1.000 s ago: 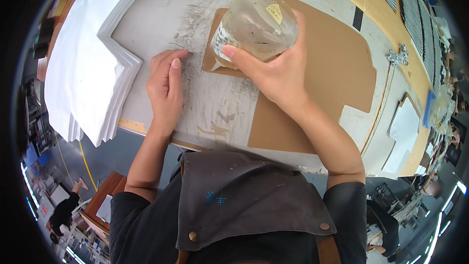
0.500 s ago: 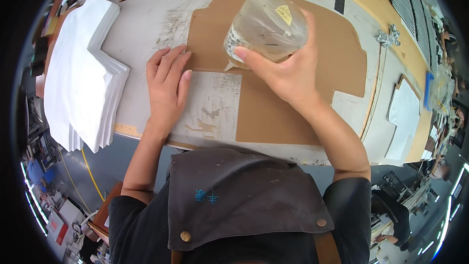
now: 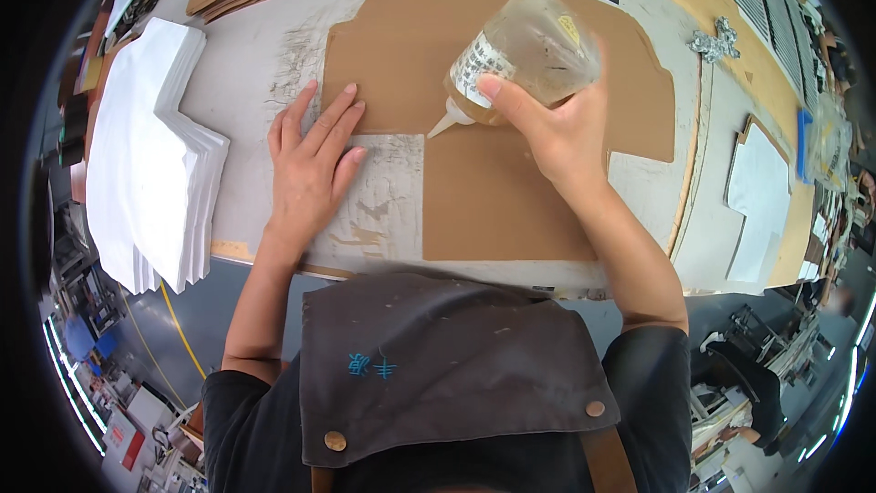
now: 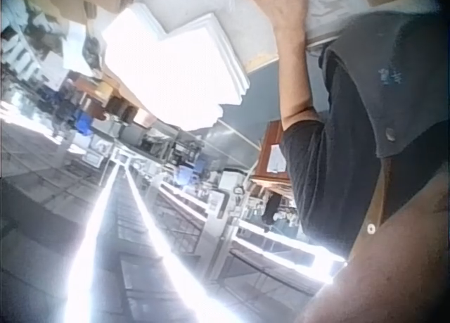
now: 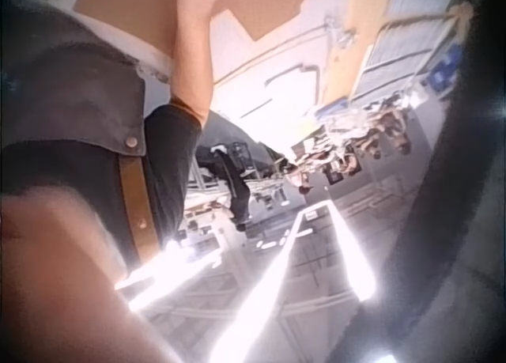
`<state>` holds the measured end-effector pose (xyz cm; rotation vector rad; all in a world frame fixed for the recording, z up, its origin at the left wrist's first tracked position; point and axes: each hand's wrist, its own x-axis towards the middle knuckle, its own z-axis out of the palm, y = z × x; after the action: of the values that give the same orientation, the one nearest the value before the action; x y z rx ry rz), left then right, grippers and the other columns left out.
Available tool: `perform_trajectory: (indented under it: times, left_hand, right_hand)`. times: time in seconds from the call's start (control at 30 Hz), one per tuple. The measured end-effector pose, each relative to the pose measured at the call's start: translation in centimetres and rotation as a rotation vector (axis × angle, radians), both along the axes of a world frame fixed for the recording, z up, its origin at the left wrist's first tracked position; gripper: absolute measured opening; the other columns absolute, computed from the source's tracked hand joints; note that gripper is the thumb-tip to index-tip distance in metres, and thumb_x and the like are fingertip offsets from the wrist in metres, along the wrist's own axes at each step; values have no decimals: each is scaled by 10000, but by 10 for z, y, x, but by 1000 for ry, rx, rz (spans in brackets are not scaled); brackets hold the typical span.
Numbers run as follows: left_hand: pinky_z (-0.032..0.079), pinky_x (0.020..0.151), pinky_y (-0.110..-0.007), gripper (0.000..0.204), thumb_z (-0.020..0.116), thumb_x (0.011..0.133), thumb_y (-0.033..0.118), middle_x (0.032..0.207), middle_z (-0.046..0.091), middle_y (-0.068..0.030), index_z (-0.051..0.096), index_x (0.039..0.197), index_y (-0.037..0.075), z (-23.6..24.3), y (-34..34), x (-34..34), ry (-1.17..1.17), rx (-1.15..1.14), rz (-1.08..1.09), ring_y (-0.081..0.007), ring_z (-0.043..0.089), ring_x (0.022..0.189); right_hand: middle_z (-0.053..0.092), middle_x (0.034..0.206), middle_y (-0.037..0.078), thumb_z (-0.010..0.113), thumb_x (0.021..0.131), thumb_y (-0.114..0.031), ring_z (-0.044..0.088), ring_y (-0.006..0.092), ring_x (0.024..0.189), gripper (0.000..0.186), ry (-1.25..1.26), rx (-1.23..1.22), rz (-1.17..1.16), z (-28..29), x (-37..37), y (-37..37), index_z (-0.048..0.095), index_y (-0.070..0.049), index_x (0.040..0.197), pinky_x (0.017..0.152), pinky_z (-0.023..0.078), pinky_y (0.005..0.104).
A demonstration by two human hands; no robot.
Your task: The recorder is gluing and layering material onto leather or synthetic panels in a workshop.
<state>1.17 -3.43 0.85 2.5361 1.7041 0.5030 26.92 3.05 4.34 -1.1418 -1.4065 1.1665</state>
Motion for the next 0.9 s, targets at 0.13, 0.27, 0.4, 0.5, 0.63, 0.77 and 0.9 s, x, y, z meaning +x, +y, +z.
perform_trajectory:
  times: [0.13, 0.27, 0.4, 0.5, 0.63, 0.77, 0.9]
  left_hand:
    - [285, 1031, -499, 387, 644, 829, 271, 1333, 525, -21, 611, 1163, 78, -1, 0, 0, 7, 4, 6, -329, 364, 1288]
    - [282, 1031, -502, 374, 637, 835, 260, 1330, 529, -19, 613, 1159, 74, -2, 0, 0, -2, 13, 5, -337, 367, 1282]
    - [281, 1031, -503, 365, 629, 842, 255, 1327, 532, -21, 614, 1158, 73, -4, 1, -1, -3, 22, -1, -341, 374, 1274]
    - [280, 1031, -502, 361, 622, 848, 254, 1320, 538, -23, 613, 1162, 77, -5, 1, -2, -6, 43, -7, -341, 379, 1269]
    - [260, 1041, -450, 350, 558, 895, 204, 1359, 511, -18, 580, 1220, 79, -7, 1, -2, 24, 46, -10, -317, 367, 1288]
    - [295, 1023, -485, 341, 597, 872, 256, 1291, 561, -21, 614, 1168, 87, -11, 3, -2, 28, 136, -13, -328, 416, 1234]
    - [301, 1020, -475, 332, 592, 880, 259, 1276, 574, -22, 619, 1164, 88, -12, 3, -3, 24, 163, -23, -326, 420, 1231]
  right_hand:
    - [622, 1014, 112, 738, 750, -112, 607, 165, 914, 421, 84, -81, -7, -2, -2, -8, 548, 39, 1094, 797, 493, 307]
    - [628, 990, 106, 723, 748, -87, 602, 162, 917, 363, 170, -101, -43, -9, -1, -19, 580, 37, 1057, 808, 482, 307]
    - [627, 987, 101, 716, 751, -83, 600, 160, 911, 354, 223, -130, -44, -8, -1, -33, 578, 31, 1056, 811, 475, 306]
    - [627, 983, 98, 713, 754, -82, 601, 158, 907, 345, 240, -128, -44, -8, 0, -44, 577, 27, 1052, 808, 476, 306]
    - [626, 987, 97, 712, 755, -82, 601, 159, 903, 344, 230, -164, -30, -8, 3, -58, 575, 26, 1052, 803, 477, 303]
    - [625, 993, 101, 722, 754, -98, 604, 162, 907, 363, 227, -161, -15, -5, 2, -71, 569, 25, 1060, 808, 480, 302]
    - [608, 1039, 111, 761, 739, -117, 593, 170, 957, 500, 172, -160, 33, -3, 4, -84, 504, 27, 1143, 845, 478, 315]
